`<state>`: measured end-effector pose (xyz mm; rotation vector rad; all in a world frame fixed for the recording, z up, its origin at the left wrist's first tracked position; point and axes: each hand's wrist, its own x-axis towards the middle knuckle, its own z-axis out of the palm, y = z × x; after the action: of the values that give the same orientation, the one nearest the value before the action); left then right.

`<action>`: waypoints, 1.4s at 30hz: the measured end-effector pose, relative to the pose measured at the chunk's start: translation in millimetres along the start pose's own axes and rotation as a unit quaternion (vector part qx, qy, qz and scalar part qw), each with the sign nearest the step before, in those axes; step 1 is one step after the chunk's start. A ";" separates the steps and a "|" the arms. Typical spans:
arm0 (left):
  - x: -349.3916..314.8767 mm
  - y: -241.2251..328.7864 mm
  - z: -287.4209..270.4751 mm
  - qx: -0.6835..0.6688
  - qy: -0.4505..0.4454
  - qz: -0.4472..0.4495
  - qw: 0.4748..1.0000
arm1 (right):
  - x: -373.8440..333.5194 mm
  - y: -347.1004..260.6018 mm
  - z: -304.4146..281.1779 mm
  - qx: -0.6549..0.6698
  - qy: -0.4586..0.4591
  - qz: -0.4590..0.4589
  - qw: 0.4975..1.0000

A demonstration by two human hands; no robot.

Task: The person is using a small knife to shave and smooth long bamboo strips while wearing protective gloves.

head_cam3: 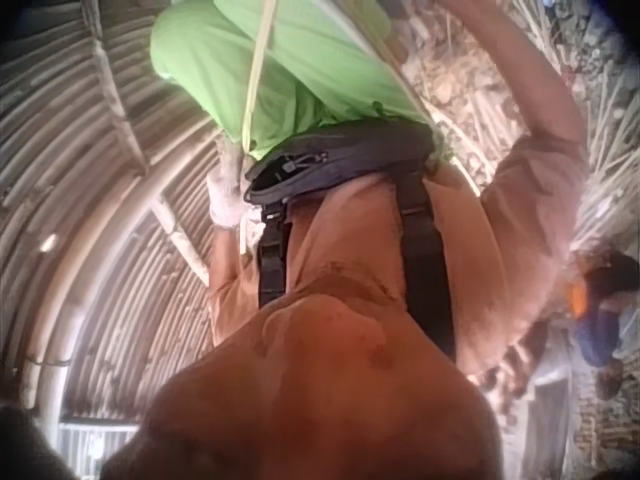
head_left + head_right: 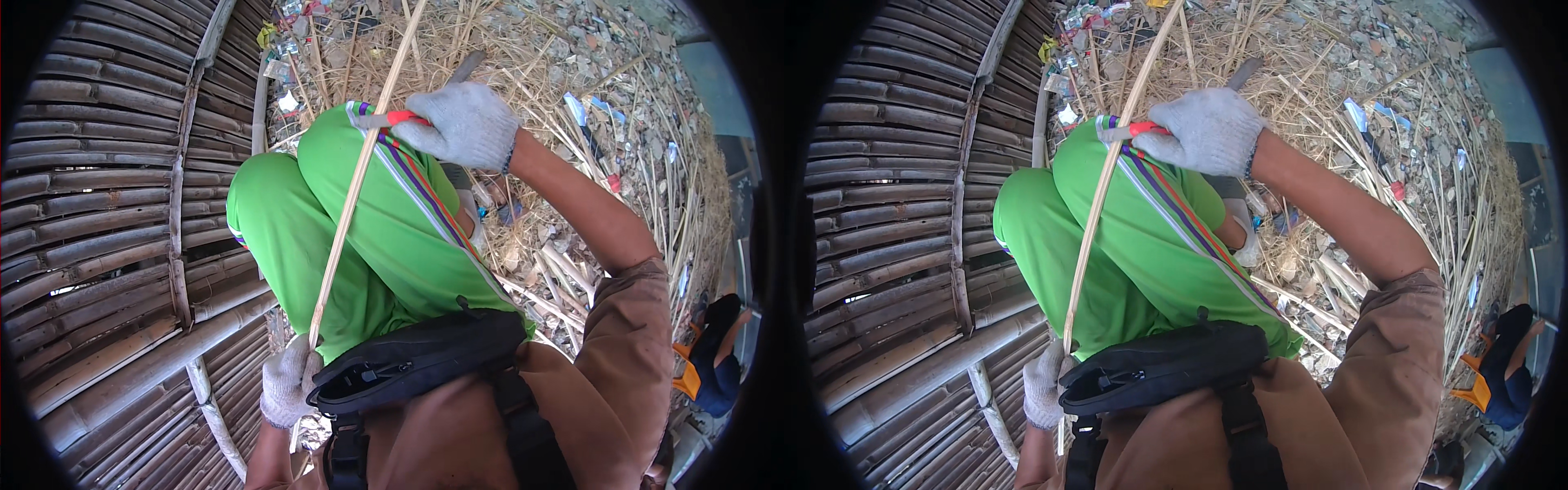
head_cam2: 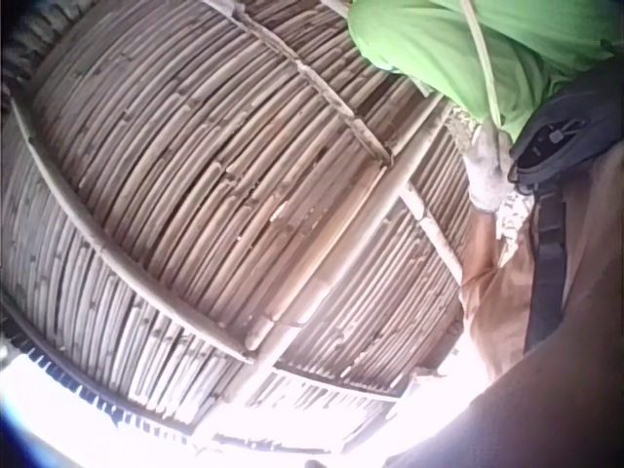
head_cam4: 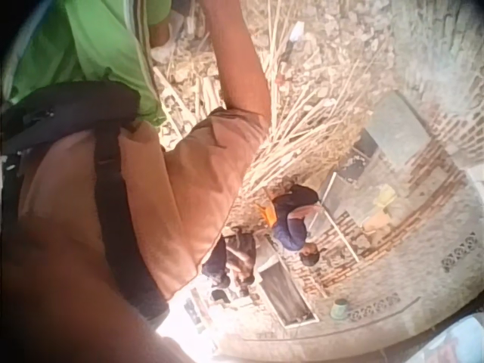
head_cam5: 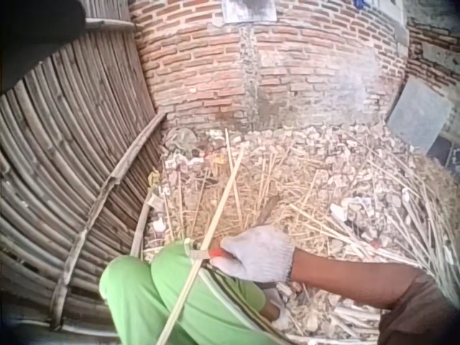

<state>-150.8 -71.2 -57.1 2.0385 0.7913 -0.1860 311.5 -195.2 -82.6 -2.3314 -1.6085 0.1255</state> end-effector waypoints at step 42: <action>108.5 93.7 -3.8 -0.304 -0.025 -0.021 0.952 | -13.7 65.0 32.1 0.339 0.116 0.159 0.920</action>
<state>-10.4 -53.5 -34.1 1.4291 0.7480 -0.0105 357.1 -222.6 -133.8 -1.9321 -0.8645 0.3920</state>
